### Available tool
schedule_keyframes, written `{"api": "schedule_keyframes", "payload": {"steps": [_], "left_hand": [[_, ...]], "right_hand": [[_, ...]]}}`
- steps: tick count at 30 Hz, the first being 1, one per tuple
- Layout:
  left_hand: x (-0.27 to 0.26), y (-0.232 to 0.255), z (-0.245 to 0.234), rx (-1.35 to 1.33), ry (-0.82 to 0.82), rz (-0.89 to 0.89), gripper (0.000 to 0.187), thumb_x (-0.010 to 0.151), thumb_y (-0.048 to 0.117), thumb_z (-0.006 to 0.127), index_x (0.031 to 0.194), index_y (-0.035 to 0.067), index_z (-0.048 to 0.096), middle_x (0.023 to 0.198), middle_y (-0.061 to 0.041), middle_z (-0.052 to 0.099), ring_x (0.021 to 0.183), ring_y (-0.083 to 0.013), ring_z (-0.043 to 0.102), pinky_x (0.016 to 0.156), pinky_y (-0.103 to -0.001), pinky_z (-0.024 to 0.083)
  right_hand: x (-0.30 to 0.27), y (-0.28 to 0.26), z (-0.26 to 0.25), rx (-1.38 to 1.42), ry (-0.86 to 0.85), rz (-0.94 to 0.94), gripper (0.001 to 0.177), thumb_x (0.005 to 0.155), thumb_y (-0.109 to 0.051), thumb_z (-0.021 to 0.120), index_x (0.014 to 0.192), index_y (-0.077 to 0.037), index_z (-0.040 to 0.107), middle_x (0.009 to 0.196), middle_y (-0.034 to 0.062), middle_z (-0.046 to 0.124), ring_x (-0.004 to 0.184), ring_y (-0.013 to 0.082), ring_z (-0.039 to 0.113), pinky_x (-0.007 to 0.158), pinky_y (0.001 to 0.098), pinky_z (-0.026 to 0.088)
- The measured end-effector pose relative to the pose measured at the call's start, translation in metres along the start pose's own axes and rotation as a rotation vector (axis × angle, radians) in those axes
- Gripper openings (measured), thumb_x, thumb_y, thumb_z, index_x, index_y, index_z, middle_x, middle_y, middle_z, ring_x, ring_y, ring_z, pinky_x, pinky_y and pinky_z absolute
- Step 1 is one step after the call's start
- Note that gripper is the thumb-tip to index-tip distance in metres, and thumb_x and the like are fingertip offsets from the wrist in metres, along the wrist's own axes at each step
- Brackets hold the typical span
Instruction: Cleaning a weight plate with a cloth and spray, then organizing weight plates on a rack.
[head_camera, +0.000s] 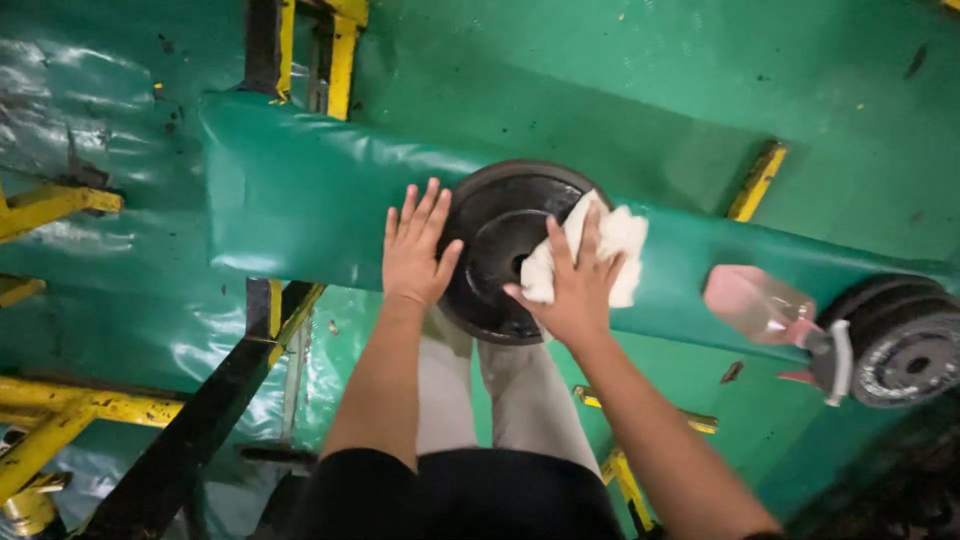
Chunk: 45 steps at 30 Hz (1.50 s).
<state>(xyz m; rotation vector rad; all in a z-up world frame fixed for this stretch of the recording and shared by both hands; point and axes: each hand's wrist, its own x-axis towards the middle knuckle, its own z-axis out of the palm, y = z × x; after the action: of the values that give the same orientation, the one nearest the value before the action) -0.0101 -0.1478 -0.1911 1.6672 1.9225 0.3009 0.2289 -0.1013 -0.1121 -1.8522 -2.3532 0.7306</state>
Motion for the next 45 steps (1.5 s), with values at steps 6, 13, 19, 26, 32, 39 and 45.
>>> {"api": "schedule_keyframes", "payload": {"steps": [6,13,19,26,32,39,45], "left_hand": [[0.002,-0.009,0.009,-0.062,0.110,0.060,0.067,0.102,0.048,0.050,0.163,0.023,0.035,0.172,-0.001,0.028,0.160,-0.0294,0.024,0.129,-0.055,0.017],[-0.004,-0.009,0.006,-0.104,0.110,0.071,0.064,0.105,0.048,0.043,0.163,0.024,0.036,0.172,0.001,0.029,0.160,-0.0291,0.024,0.129,-0.054,0.017],[-0.008,-0.018,0.017,-0.106,0.131,0.108,0.062,0.107,0.048,0.041,0.164,0.025,0.035,0.172,0.001,0.030,0.161,-0.0299,0.023,0.130,-0.055,0.016],[-0.011,-0.015,0.012,-0.103,0.167,0.111,0.063,0.105,0.049,0.041,0.164,0.026,0.035,0.171,0.002,0.033,0.162,-0.0282,0.024,0.131,-0.055,0.017],[-0.010,-0.016,0.014,-0.102,0.192,0.126,0.065,0.104,0.048,0.043,0.164,0.024,0.035,0.171,0.001,0.033,0.162,-0.0287,0.023,0.131,-0.054,0.016],[-0.014,-0.014,0.015,-0.109,0.209,0.118,0.065,0.105,0.047,0.042,0.165,0.023,0.033,0.171,0.001,0.034,0.162,-0.0278,0.023,0.132,-0.053,0.015],[-0.014,-0.018,0.019,-0.139,0.231,0.148,0.064,0.107,0.048,0.038,0.165,0.022,0.032,0.171,0.001,0.035,0.163,-0.0277,0.024,0.134,-0.053,0.015]], "right_hand": [[0.017,0.000,0.037,-0.101,0.143,-0.146,0.106,0.082,-0.069,0.075,0.165,-0.020,0.030,0.170,0.0261,0.014,0.156,0.0517,0.022,0.115,0.0808,0.016],[0.008,0.000,0.051,-0.147,0.245,-0.129,0.080,0.090,-0.058,0.071,0.157,-0.021,0.044,0.169,0.0224,0.025,0.151,0.0489,0.035,0.120,0.0720,0.021],[0.004,0.000,0.056,-0.146,0.290,-0.133,0.075,0.095,-0.056,0.069,0.158,-0.020,0.050,0.171,0.0218,0.026,0.149,0.0486,0.042,0.123,0.0684,0.021],[-0.004,0.000,0.063,-0.142,0.275,-0.082,0.070,0.099,-0.055,0.067,0.157,-0.018,0.053,0.171,0.0199,0.028,0.133,0.0448,0.052,0.124,0.0656,0.022],[-0.004,0.003,0.065,-0.125,0.298,-0.103,0.073,0.102,-0.054,0.065,0.161,-0.015,0.048,0.173,0.0191,0.028,0.134,0.0433,0.053,0.125,0.0635,0.022],[-0.010,0.008,0.076,-0.049,0.430,-0.044,0.090,0.100,-0.058,0.070,0.161,-0.006,0.030,0.172,0.0194,0.026,0.158,0.0409,0.032,0.126,0.0672,0.015],[-0.013,-0.002,0.090,-0.069,0.436,0.162,0.086,0.101,-0.056,0.068,0.165,-0.012,0.034,0.173,0.0128,0.033,0.160,0.0341,0.034,0.127,0.0687,0.014]]}}
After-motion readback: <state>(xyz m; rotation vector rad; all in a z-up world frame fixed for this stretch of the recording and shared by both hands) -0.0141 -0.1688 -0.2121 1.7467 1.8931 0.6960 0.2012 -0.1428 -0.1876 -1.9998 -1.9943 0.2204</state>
